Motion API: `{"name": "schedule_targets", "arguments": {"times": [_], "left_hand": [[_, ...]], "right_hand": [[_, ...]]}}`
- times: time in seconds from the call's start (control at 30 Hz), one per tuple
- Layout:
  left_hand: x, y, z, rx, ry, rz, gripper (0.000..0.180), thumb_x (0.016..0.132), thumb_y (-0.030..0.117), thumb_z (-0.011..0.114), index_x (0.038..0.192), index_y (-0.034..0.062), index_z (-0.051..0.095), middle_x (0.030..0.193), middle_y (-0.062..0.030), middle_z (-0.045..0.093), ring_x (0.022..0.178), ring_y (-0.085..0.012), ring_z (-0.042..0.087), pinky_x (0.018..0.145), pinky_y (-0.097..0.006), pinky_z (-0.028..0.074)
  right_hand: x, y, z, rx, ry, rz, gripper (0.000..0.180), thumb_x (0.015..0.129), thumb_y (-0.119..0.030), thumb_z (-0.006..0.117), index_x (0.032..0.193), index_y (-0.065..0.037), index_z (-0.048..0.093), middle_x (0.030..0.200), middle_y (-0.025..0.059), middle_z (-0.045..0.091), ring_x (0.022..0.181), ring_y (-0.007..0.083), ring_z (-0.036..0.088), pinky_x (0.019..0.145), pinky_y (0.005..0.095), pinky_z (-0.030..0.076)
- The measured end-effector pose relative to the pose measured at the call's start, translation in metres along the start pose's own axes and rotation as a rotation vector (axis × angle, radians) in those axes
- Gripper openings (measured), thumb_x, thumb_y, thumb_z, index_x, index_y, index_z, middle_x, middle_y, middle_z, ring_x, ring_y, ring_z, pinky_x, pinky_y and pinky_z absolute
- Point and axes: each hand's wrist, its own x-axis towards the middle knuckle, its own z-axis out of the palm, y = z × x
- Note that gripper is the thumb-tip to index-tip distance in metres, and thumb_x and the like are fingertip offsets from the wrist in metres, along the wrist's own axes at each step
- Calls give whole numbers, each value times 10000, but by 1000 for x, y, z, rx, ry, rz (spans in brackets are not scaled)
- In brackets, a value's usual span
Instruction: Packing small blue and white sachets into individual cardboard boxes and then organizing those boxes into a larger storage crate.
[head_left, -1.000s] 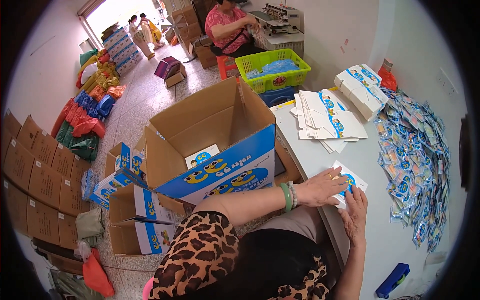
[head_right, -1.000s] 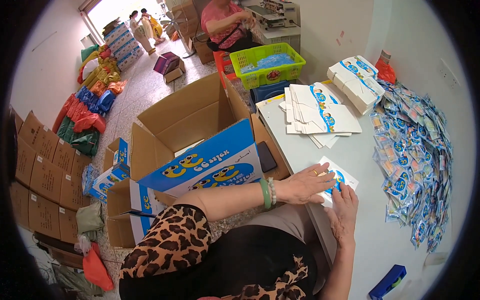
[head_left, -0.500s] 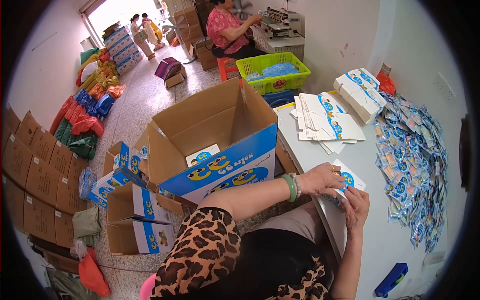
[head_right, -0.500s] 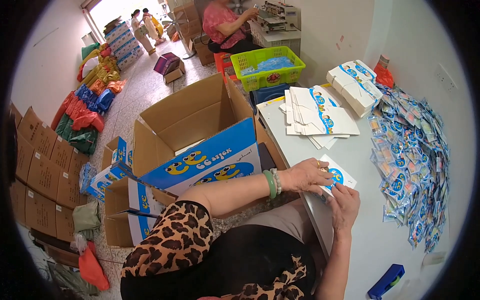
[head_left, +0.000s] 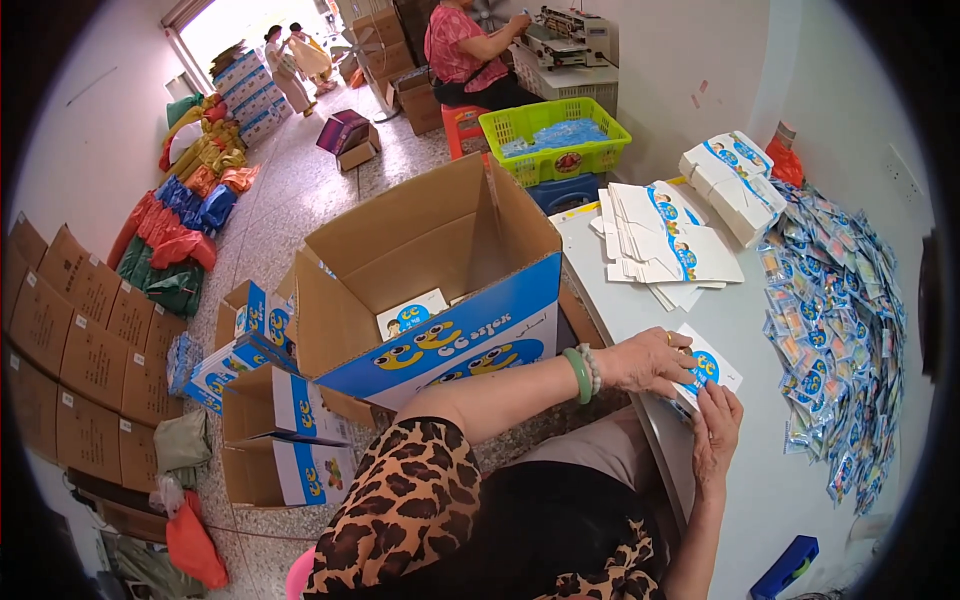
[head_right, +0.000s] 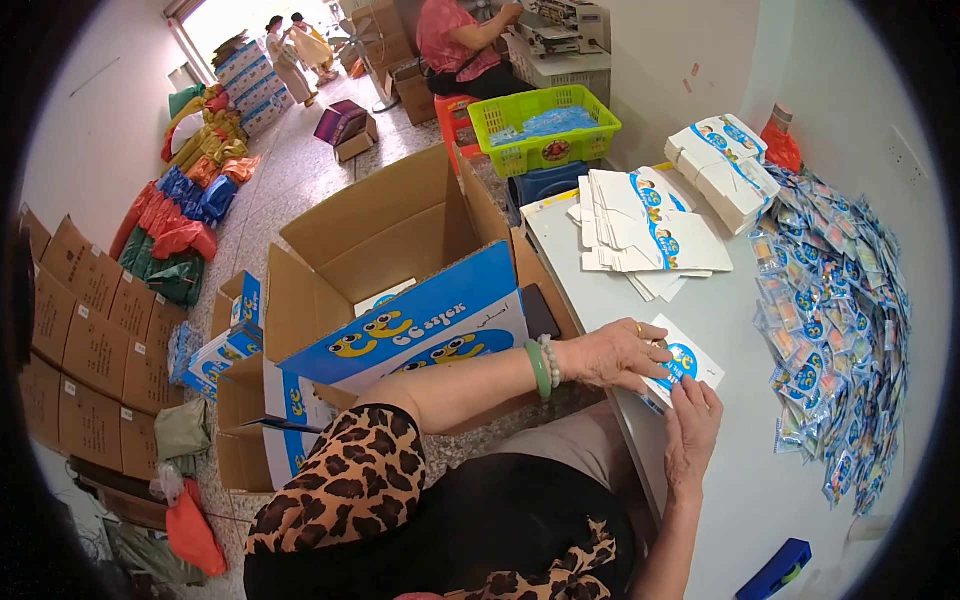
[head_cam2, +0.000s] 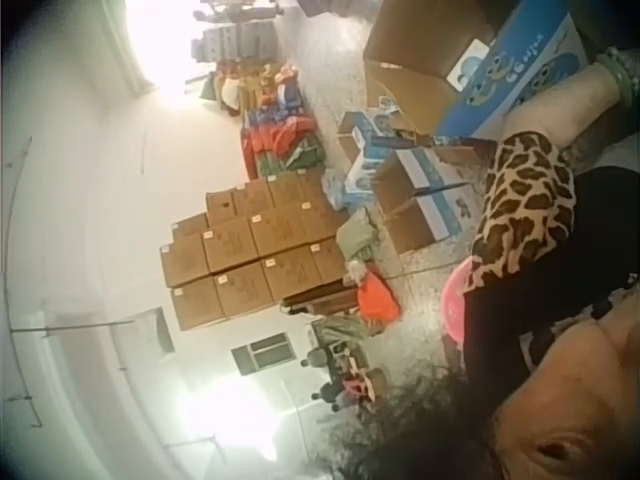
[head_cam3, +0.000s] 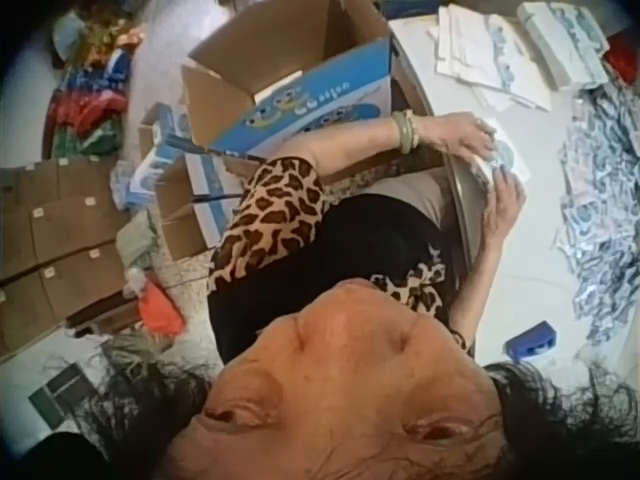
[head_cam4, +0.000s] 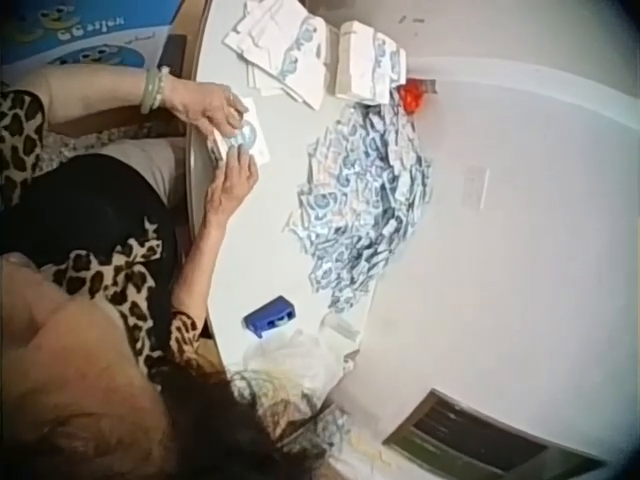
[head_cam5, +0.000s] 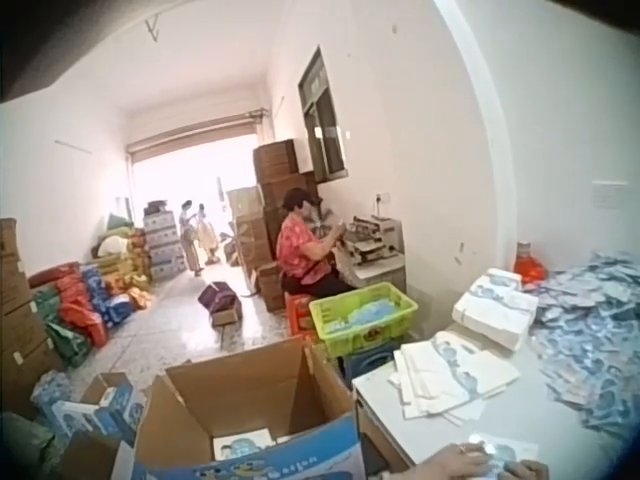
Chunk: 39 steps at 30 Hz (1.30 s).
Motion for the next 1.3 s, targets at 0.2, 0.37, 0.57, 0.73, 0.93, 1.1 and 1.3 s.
{"name": "schedule_targets", "arguments": {"times": [0.2, 0.37, 0.57, 0.73, 0.93, 1.1, 1.3], "left_hand": [[-4, -5, -14, -129, -172, -3, 253, 846, 240, 656, 1063, 110, 636, 1183, -48, 614, 1263, -301, 473, 951, -415, 442], [-19, 8, 0, 1, 71, 43, 233, 864, 197, 621, 1058, 67, 612, 1134, -66, 618, 1256, -313, 475, 1000, -426, 424], [-18, 21, 10, -21, 59, 131, 211, 880, 146, 594, 1065, 46, 599, 1099, -96, 599, 1225, -347, 495, 1013, -420, 425], [-21, 12, -3, -37, 155, 25, 199, 788, 14, 638, 979, 65, 664, 982, -112, 664, 1021, -333, 629, 937, -392, 499], [-20, -14, -18, -982, -84, -519, 306, 753, -5, 703, 1059, -2, 698, 1152, -134, 657, 1330, -314, 400, 1087, -385, 342], [-21, 3, -5, -871, -53, -431, 313, 790, -36, 669, 1095, 30, 689, 1163, -107, 656, 1321, -281, 422, 1048, -334, 388], [-28, 17, 3, -304, 52, -215, 257, 829, -6, 648, 1079, 51, 648, 1132, -135, 644, 1225, -328, 523, 968, -351, 472]], "right_hand": [[-4, 15, 1, 155, -52, 30, 280, 901, -85, 581, 1172, -75, 650, 1292, 97, 575, 1255, 289, 421, 1066, 381, 327], [-7, 21, 2, 131, -27, -82, 266, 885, -72, 586, 1139, -70, 665, 1282, 102, 582, 1269, 302, 413, 1073, 389, 319], [-16, 30, -18, 187, -70, -19, 254, 863, -76, 596, 1104, -50, 671, 1281, 125, 578, 1277, 321, 416, 1080, 396, 315], [8, 9, -9, 76, -77, -48, 251, 860, -38, 595, 1097, -44, 675, 1270, 129, 592, 1274, 322, 439, 1067, 388, 342], [9, 14, -4, 230, -58, 121, 259, 857, -49, 614, 1102, -92, 685, 1266, 81, 604, 1275, 285, 439, 1063, 365, 350], [-4, 9, -5, 133, -14, 132, 252, 853, -57, 634, 1091, -119, 691, 1254, 65, 615, 1268, 273, 450, 1052, 354, 366], [-5, 13, 1, 159, 11, 110, 270, 851, -30, 631, 1096, -128, 688, 1229, 70, 629, 1259, 269, 466, 1044, 348, 380]]}}
